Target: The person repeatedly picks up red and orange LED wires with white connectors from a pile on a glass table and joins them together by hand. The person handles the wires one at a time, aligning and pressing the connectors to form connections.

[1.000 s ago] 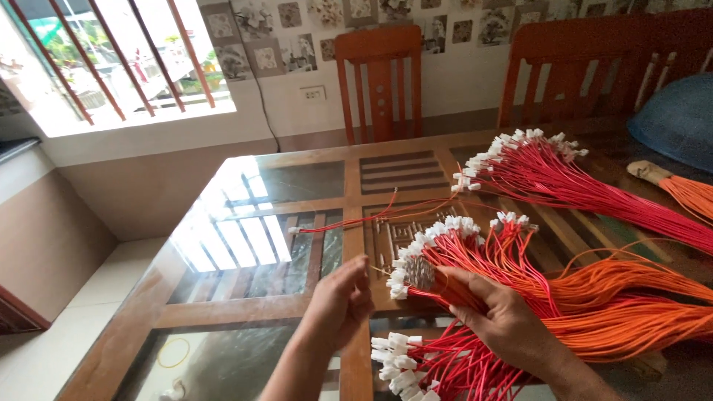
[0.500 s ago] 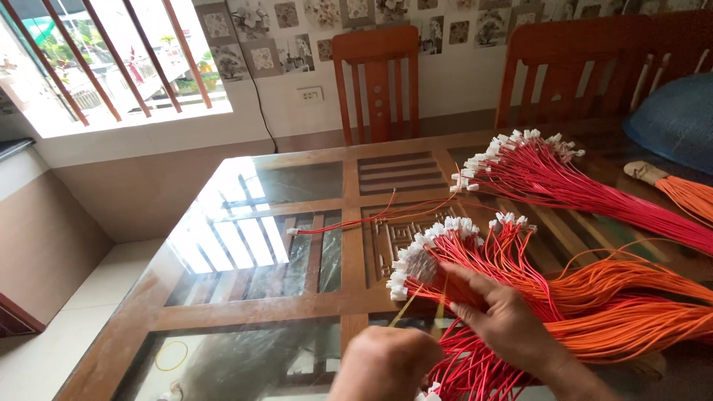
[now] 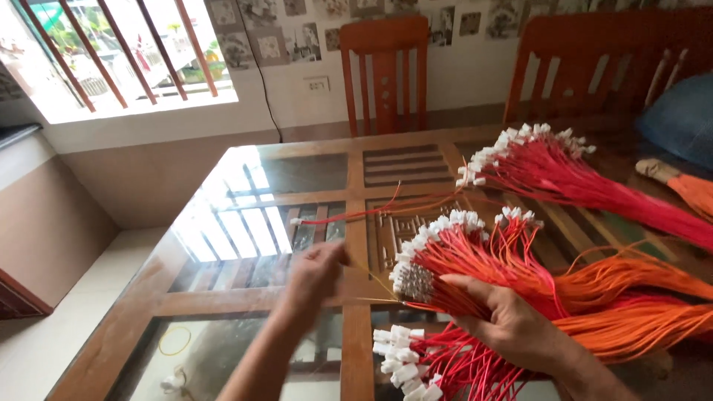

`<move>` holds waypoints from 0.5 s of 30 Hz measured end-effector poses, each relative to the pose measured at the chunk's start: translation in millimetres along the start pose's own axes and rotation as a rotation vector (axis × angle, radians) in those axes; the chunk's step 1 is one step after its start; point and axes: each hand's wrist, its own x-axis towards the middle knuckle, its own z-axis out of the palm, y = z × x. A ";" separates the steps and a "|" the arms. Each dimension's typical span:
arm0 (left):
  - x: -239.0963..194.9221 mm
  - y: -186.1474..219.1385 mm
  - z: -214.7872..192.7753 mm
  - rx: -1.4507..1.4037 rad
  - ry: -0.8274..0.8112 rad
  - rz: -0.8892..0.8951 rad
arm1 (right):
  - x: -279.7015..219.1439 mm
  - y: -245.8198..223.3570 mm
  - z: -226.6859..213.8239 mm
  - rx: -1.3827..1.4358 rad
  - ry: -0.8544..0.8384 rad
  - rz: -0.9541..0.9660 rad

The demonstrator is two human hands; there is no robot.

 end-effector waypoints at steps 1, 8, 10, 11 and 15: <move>-3.8 -5.7 8.9 0.003 -0.003 -0.011 | -1.3 -3.5 2.5 0.007 -0.001 0.010; -22.3 -1.3 51.5 -0.421 -0.281 0.074 | -7.5 -22.8 8.4 -0.004 -0.133 0.281; -23.9 -4.3 53.3 -0.454 -0.284 0.070 | -7.3 -14.2 6.4 -0.008 -0.149 0.300; -25.9 -6.9 54.4 -0.520 -0.320 0.033 | -6.0 -7.3 4.8 0.038 -0.100 0.261; -29.3 -16.8 68.8 -0.803 -0.285 -0.114 | -5.0 -13.6 2.1 0.196 0.021 0.215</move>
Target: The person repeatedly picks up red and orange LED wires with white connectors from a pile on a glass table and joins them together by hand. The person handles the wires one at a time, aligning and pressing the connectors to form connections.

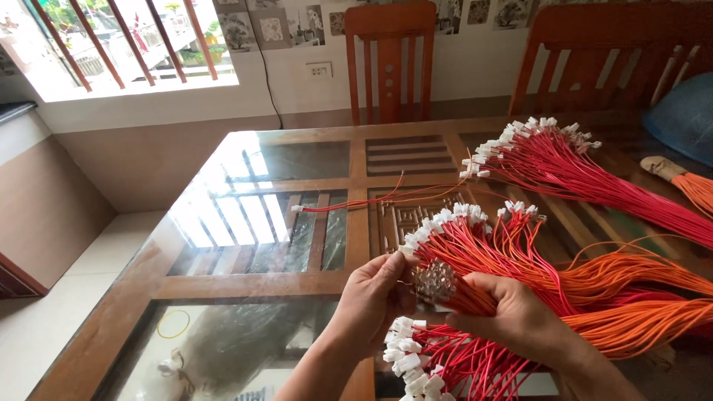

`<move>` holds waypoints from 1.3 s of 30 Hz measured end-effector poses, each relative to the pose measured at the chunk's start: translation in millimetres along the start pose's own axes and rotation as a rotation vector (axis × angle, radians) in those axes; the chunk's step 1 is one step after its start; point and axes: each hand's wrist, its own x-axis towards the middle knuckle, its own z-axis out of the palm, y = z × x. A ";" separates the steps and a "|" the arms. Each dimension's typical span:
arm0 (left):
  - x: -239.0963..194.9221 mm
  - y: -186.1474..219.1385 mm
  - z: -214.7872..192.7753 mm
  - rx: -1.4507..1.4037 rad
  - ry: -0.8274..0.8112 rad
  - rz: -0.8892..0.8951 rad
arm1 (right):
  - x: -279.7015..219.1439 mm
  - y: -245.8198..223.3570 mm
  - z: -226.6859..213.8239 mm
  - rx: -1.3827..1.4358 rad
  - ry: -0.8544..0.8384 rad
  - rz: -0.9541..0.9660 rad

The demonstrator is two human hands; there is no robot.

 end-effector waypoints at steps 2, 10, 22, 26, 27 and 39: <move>-3.3 0.8 4.7 -0.050 0.032 0.013 | 0.5 1.7 0.1 -0.010 0.037 -0.012; -14.0 15.8 -3.4 -0.230 0.171 0.180 | -4.9 -17.0 1.0 -0.055 0.193 0.045; -18.6 137.0 -180.7 1.511 0.756 -0.068 | -2.4 -9.7 -13.3 -0.029 0.210 -0.051; -37.9 136.4 -190.8 1.899 0.639 -0.273 | -11.6 -6.2 -32.4 0.088 0.255 -0.051; -49.3 141.6 -161.6 1.895 0.660 -0.306 | -11.0 -7.7 -35.8 0.120 0.259 -0.147; -73.0 131.7 -231.6 1.973 0.913 -0.029 | -27.2 19.7 -50.7 -0.106 0.532 -0.212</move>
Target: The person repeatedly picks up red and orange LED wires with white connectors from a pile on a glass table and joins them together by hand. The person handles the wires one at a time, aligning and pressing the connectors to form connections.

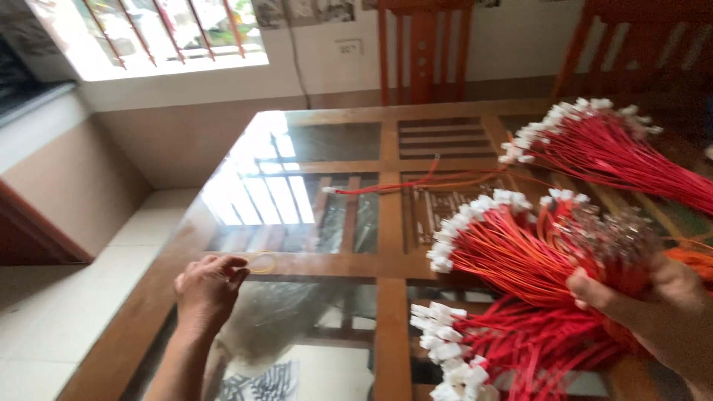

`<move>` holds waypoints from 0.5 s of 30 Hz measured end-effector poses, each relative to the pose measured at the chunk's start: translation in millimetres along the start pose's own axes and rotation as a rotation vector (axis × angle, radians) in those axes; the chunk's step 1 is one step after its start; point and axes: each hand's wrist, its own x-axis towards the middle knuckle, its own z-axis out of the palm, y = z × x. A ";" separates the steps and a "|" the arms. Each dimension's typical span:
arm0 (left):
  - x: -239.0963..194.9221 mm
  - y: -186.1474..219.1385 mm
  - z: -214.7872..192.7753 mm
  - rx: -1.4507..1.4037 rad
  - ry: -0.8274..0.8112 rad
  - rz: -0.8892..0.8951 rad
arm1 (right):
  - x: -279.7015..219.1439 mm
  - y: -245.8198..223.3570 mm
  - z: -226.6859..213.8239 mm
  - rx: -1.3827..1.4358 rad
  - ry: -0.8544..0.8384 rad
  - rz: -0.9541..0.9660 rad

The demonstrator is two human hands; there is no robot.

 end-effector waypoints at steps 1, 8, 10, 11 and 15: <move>-1.0 -1.3 -3.6 0.006 0.011 -0.011 | 1.2 -3.8 5.3 0.011 -0.011 -0.008; 18.9 10.7 3.9 0.102 -0.125 0.164 | -7.1 -12.0 20.5 -0.002 0.051 0.126; 27.8 1.6 17.1 0.108 -0.151 0.156 | -9.8 -15.2 21.6 -0.021 0.058 0.226; 33.0 -7.4 30.3 0.216 -0.019 0.309 | -8.4 -4.9 19.1 0.028 0.057 0.138; 33.4 -34.8 46.5 0.219 -0.004 0.394 | -9.0 -11.8 1.1 0.089 -0.020 -0.009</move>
